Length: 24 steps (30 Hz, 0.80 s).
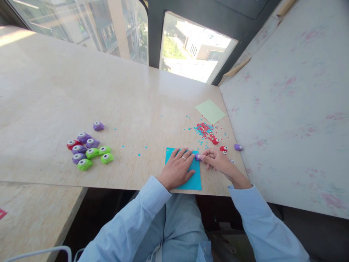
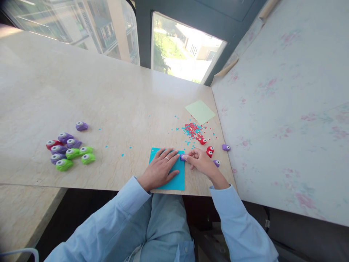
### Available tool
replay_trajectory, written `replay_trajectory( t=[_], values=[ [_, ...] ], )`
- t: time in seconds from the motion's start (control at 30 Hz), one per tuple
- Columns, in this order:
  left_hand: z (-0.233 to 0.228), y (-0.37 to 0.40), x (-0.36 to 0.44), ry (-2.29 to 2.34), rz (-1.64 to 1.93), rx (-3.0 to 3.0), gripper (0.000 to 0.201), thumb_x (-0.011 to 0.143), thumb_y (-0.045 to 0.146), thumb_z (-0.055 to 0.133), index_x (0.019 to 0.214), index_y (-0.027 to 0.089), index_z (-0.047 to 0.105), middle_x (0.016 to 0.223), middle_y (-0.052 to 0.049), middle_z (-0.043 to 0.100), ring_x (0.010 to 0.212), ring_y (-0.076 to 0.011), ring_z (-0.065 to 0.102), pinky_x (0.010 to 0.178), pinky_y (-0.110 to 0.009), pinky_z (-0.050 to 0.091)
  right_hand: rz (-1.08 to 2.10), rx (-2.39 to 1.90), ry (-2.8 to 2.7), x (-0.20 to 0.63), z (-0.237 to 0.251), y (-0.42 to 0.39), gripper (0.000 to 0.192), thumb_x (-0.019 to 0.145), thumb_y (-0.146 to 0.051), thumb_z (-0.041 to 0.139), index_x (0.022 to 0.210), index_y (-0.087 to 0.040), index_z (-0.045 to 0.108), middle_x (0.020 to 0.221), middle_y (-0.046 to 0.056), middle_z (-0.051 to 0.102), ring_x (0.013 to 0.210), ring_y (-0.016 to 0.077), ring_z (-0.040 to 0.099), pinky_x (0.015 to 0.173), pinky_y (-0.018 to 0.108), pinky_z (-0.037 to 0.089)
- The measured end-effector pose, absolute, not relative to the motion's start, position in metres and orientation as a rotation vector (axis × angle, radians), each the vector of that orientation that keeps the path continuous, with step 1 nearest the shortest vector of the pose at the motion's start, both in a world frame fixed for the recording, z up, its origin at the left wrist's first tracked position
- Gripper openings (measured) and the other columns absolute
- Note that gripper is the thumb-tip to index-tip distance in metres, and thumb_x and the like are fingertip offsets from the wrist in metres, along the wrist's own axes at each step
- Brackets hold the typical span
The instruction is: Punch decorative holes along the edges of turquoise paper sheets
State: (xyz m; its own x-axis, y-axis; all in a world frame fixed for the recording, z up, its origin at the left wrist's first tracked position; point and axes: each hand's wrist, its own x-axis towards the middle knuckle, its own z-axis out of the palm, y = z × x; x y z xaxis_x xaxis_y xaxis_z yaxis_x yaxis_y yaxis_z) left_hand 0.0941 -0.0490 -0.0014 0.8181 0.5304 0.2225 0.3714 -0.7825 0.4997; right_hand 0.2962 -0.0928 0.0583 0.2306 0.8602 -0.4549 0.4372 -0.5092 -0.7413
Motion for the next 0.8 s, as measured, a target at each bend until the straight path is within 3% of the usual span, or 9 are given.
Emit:
replay_trajectory(
  t=[0.2,0.4,0.5,0.8],
  values=[
    [-0.001,-0.049,0.095,0.672,0.524,2.548,0.053,0.092,0.042,0.055,0.138,0.018,0.046,0.146,-0.013,0.05,0.141,-0.0283,0.037,0.119,-0.051,0.021,1.185,-2.172,-1.152,0.293,0.066,-0.089,0.03,0.079,-0.044,0.069,0.085,-0.018,0.055,0.066,0.0,0.064,0.046,0.0101,0.058,0.036,0.017,0.033],
    [0.0,-0.049,0.095,0.675,0.513,2.561,0.052,0.092,0.041,0.056,0.136,0.015,0.048,0.146,-0.013,0.05,0.14,-0.0299,0.037,0.118,-0.05,0.021,1.163,-2.337,-1.268,0.29,0.066,-0.08,0.021,0.085,-0.031,0.063,0.073,-0.02,0.051,0.046,-0.005,0.053,0.036,0.0086,0.049,0.034,0.016,0.028],
    [0.001,-0.05,0.095,0.678,0.516,2.569,0.047,0.092,0.041,0.056,0.131,0.015,0.053,0.145,-0.013,0.05,0.14,-0.0301,0.038,0.118,-0.05,0.022,1.122,-2.436,-1.365,0.289,0.063,-0.07,0.025,0.084,-0.024,0.064,0.064,-0.02,0.049,0.04,-0.007,0.048,0.033,0.0073,0.044,0.035,0.017,0.027],
    [0.0,-0.05,0.095,0.669,0.549,2.559,0.044,0.092,0.04,0.055,0.128,0.014,0.055,0.144,-0.015,0.051,0.139,-0.0312,0.039,0.117,-0.052,0.023,1.144,-2.699,-1.367,0.279,0.07,-0.048,0.039,0.077,-0.028,0.073,0.046,-0.018,0.051,0.032,-0.003,0.042,0.028,0.0074,0.034,0.034,0.022,0.024]
  ],
)
